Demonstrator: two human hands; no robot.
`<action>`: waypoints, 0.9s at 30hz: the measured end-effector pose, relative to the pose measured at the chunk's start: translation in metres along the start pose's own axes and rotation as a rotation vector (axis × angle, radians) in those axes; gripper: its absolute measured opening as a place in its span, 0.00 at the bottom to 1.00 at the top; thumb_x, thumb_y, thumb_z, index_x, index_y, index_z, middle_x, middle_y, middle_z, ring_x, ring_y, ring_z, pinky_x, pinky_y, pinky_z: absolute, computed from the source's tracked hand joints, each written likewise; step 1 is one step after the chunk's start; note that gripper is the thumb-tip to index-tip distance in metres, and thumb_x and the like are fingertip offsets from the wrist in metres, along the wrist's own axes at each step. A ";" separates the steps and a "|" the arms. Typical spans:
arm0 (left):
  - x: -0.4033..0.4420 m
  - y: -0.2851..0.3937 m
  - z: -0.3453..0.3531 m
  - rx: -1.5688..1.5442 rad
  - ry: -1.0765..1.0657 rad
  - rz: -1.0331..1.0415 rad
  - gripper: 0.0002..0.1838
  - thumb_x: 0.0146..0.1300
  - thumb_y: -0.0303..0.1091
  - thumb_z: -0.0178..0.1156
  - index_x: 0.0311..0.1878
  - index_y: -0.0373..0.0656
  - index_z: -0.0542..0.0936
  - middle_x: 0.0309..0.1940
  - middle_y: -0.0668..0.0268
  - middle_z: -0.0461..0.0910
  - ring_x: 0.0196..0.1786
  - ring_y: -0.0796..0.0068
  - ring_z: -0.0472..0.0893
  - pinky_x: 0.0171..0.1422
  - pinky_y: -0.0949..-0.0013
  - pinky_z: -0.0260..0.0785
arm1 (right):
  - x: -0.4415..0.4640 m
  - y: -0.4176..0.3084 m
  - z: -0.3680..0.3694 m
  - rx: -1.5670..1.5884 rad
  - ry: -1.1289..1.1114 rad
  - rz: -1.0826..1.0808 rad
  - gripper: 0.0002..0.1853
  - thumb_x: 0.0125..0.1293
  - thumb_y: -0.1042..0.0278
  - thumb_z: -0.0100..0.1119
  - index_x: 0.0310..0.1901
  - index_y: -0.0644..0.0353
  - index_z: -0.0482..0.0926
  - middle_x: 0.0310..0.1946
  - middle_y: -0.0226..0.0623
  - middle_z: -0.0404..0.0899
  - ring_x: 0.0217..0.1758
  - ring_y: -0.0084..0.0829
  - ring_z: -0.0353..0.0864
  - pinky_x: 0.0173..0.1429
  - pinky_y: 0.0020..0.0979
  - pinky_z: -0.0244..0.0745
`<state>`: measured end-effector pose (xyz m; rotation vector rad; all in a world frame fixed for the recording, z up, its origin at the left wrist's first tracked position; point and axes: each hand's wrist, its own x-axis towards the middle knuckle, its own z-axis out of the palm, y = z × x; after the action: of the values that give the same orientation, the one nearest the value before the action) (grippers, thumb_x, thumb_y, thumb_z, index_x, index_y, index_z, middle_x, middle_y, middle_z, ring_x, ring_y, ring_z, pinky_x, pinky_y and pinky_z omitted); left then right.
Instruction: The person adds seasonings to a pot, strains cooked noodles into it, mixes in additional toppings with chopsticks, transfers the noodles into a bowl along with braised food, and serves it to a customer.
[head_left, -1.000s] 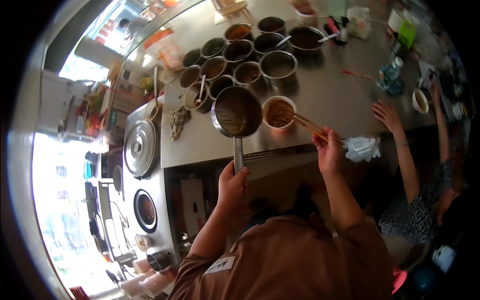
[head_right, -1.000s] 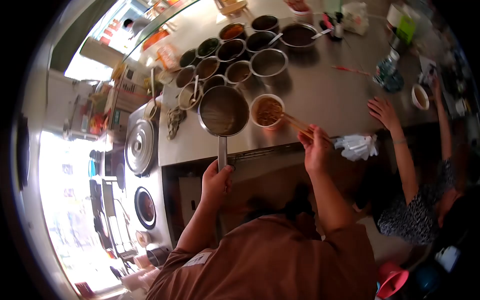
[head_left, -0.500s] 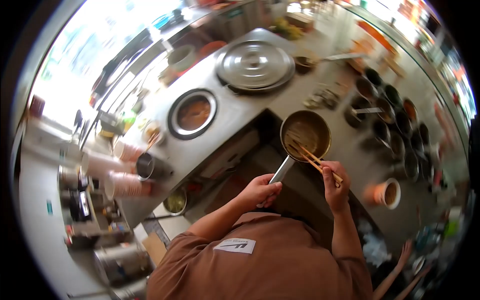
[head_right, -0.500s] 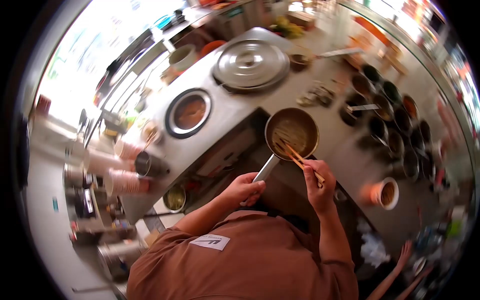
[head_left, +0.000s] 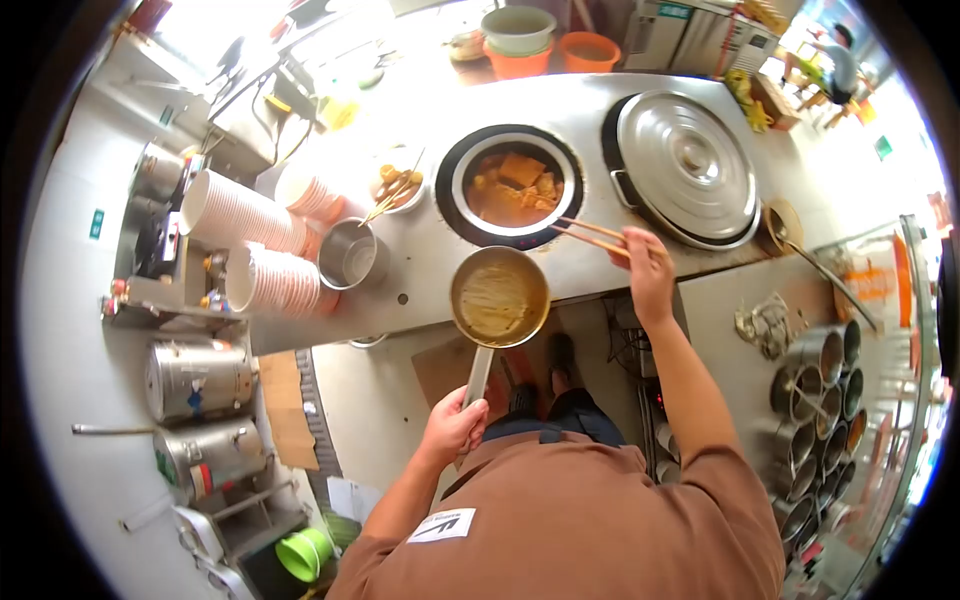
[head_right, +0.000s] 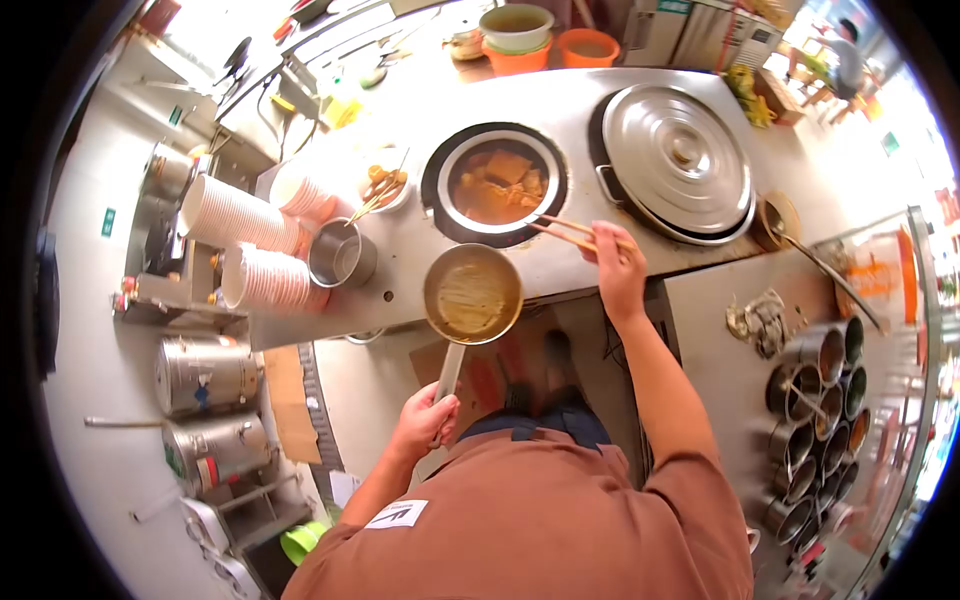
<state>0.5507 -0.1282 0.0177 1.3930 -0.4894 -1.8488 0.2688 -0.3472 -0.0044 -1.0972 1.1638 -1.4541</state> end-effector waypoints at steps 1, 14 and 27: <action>0.000 -0.001 -0.001 -0.016 0.033 -0.007 0.06 0.69 0.33 0.55 0.43 0.41 0.71 0.23 0.71 0.71 0.17 0.83 0.68 0.17 0.77 0.62 | 0.027 0.026 0.015 0.042 -0.025 0.059 0.11 0.74 0.66 0.52 0.45 0.66 0.78 0.34 0.34 0.80 0.35 0.24 0.82 0.41 0.25 0.81; 0.000 0.005 0.046 -0.331 0.494 -0.018 0.19 0.68 0.29 0.57 0.61 0.42 0.70 0.28 0.65 0.74 0.16 0.82 0.69 0.15 0.76 0.61 | 0.182 0.203 0.115 -0.057 -0.083 0.213 0.13 0.71 0.59 0.58 0.38 0.62 0.80 0.24 0.28 0.79 0.24 0.19 0.79 0.29 0.23 0.75; 0.023 0.024 0.069 -0.377 0.525 -0.034 0.17 0.69 0.27 0.55 0.60 0.39 0.70 0.28 0.66 0.74 0.18 0.82 0.69 0.16 0.77 0.63 | 0.218 0.227 0.118 0.001 -0.028 0.428 0.17 0.71 0.56 0.56 0.35 0.65 0.79 0.27 0.36 0.80 0.22 0.27 0.81 0.25 0.27 0.80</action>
<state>0.4914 -0.1702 0.0425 1.5413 0.1432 -1.4222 0.3800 -0.6028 -0.1921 -0.8018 1.2848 -1.1019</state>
